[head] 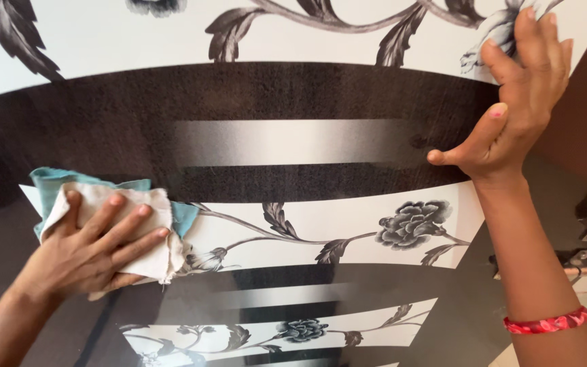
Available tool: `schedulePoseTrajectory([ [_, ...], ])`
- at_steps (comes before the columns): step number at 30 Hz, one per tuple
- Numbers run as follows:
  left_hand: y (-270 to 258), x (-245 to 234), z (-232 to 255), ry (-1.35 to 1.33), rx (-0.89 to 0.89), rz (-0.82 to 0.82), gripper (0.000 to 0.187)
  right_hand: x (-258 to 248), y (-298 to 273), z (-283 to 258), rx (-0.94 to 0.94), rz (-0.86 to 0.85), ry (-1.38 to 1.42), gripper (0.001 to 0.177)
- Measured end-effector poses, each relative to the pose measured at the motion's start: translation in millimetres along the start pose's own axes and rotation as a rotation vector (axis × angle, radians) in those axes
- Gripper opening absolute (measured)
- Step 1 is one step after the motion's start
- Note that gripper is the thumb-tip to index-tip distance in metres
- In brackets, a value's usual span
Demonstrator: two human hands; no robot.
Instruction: The person wipes a glossy black surface with a floral pattern using a light blue cloth. They repeatedly rub the same areas with both hands, moving the cloth back and forth across the surface.
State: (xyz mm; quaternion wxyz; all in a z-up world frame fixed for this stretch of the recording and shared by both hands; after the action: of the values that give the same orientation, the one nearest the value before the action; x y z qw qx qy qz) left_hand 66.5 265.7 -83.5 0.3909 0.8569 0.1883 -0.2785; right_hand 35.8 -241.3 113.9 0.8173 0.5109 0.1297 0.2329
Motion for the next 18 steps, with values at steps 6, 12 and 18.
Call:
schedulePoseTrajectory([
  [6,92.5,-113.3,-60.7,-0.049,-0.085,0.235,0.088,0.2,-3.3,0.6,0.021,0.023,-0.004,0.064],
  [12,154.4,-189.9,-107.6,-0.410,-0.659,0.279,0.097,0.9,-3.9,0.9,0.052,0.022,0.003,0.060],
  [18,162.8,-148.4,-20.6,0.088,-0.249,0.222,0.095,1.7,-5.8,5.4,0.033,0.029,0.009,0.058],
])
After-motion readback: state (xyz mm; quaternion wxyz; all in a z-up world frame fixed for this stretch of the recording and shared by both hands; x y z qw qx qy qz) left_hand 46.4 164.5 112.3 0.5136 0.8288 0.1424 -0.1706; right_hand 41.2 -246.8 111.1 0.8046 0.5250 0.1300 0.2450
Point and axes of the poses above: each hand's wrist, its own y-axis towards the middle knuckle, its own x-axis out of the palm, z = x × y, the point moved 8 cm from there along y, towards the middle knuckle, and after that the axes turned 8 degrees about -x, right-handed, at the moved point
